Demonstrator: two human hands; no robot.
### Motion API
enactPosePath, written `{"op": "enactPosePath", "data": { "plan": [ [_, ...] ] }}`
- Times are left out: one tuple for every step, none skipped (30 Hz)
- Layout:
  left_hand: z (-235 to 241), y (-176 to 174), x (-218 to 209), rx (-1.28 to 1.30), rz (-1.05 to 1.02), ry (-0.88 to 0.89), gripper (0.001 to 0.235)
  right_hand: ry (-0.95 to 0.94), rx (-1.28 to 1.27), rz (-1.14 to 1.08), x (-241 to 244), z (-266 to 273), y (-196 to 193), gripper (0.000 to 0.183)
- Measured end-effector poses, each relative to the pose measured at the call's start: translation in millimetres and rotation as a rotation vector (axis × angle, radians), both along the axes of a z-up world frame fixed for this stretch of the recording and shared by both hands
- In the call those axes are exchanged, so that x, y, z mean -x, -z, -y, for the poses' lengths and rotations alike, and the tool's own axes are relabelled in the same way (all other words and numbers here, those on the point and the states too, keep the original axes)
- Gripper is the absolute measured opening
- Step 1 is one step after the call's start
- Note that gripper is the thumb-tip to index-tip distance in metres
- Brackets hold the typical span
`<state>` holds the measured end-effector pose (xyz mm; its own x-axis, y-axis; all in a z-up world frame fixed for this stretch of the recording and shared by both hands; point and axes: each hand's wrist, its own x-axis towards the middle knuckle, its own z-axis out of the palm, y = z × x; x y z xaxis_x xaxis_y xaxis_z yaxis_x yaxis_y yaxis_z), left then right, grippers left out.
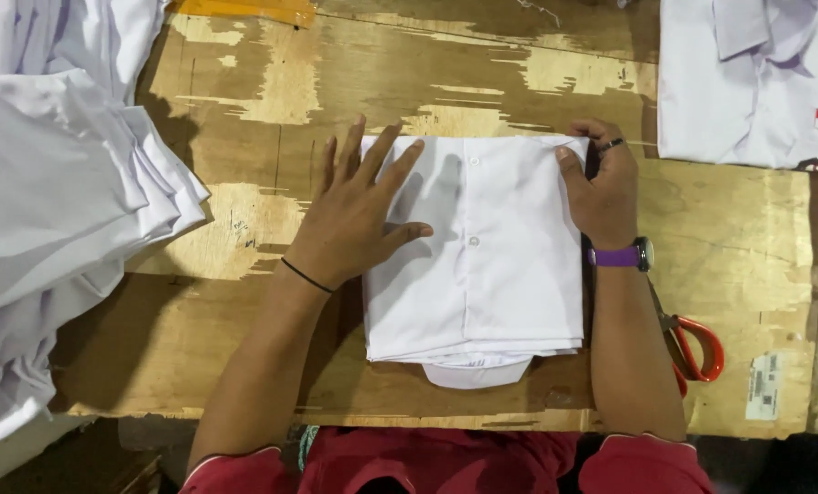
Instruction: Folding and smoothing a white school shirt on a wooden table in a factory setting.
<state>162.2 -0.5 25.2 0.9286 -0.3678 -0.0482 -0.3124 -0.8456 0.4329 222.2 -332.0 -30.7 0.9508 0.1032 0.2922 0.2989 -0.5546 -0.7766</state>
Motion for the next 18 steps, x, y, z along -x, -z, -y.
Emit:
{"op": "enactPosePath", "data": {
  "plan": [
    [4, 4, 0, 0.002, 0.003, 0.011, 0.094, 0.011, 0.002, 0.003, 0, 0, -1, 0.03],
    [7, 8, 1, 0.016, 0.052, 0.03, 0.085, 0.009, -0.009, -0.005, 1, 0, -1, 0.03],
    [11, 11, 1, 0.031, 0.101, 0.049, 0.075, 0.008, -0.021, -0.012, 1, 0, -2, 0.03],
    [15, 14, 3, 0.033, 0.104, 0.06, 0.075, 0.019, -0.02, -0.009, 2, 0, -1, 0.03],
    [19, 16, 4, 0.028, 0.142, 0.088, 0.073, 0.018, -0.018, -0.012, 1, 0, 0, 0.03],
    [23, 19, 6, 0.023, 0.18, 0.116, 0.07, 0.016, -0.016, -0.015, 0, 0, 0, 0.03],
    [28, 17, 9, 0.023, 0.185, 0.122, 0.07, 0.022, -0.016, -0.01, 1, 0, 1, 0.03],
    [33, 16, 12, 0.038, 0.171, 0.158, 0.073, 0.028, -0.023, -0.021, 2, 1, 1, 0.032],
    [38, 15, 16, 0.052, 0.157, 0.191, 0.075, 0.031, -0.031, -0.031, 1, 0, 1, 0.035],
    [40, 15, 18, 0.051, 0.163, 0.194, 0.075, 0.034, -0.031, -0.024, 1, -1, 0, 0.035],
    [42, 17, 20, 0.04, 0.132, 0.211, 0.077, 0.041, -0.027, -0.022, 1, -2, -1, 0.033],
    [44, 18, 22, 0.029, 0.102, 0.227, 0.078, 0.047, -0.022, -0.019, 0, -3, -2, 0.031],
    [44, 19, 21, 0.029, 0.106, 0.231, 0.078, 0.051, -0.021, -0.015, 1, -3, -3, 0.031],
    [44, 20, 21, -0.005, 0.087, 0.235, 0.076, 0.057, -0.016, -0.02, 1, -3, -3, 0.031],
    [45, 22, 21, -0.04, 0.064, 0.237, 0.073, 0.06, -0.011, -0.03, 2, -4, -3, 0.03],
    [44, 22, 21, -0.039, 0.063, 0.24, 0.073, 0.062, -0.01, -0.03, 2, -4, -3, 0.03],
    [44, 23, 20, -0.036, 0.054, 0.231, 0.07, 0.065, -0.004, -0.028, 2, -4, -3, 0.029],
    [44, 23, 20, -0.033, 0.045, 0.223, 0.068, 0.067, 0.003, -0.026, 2, -4, -3, 0.028]
  ]
}}
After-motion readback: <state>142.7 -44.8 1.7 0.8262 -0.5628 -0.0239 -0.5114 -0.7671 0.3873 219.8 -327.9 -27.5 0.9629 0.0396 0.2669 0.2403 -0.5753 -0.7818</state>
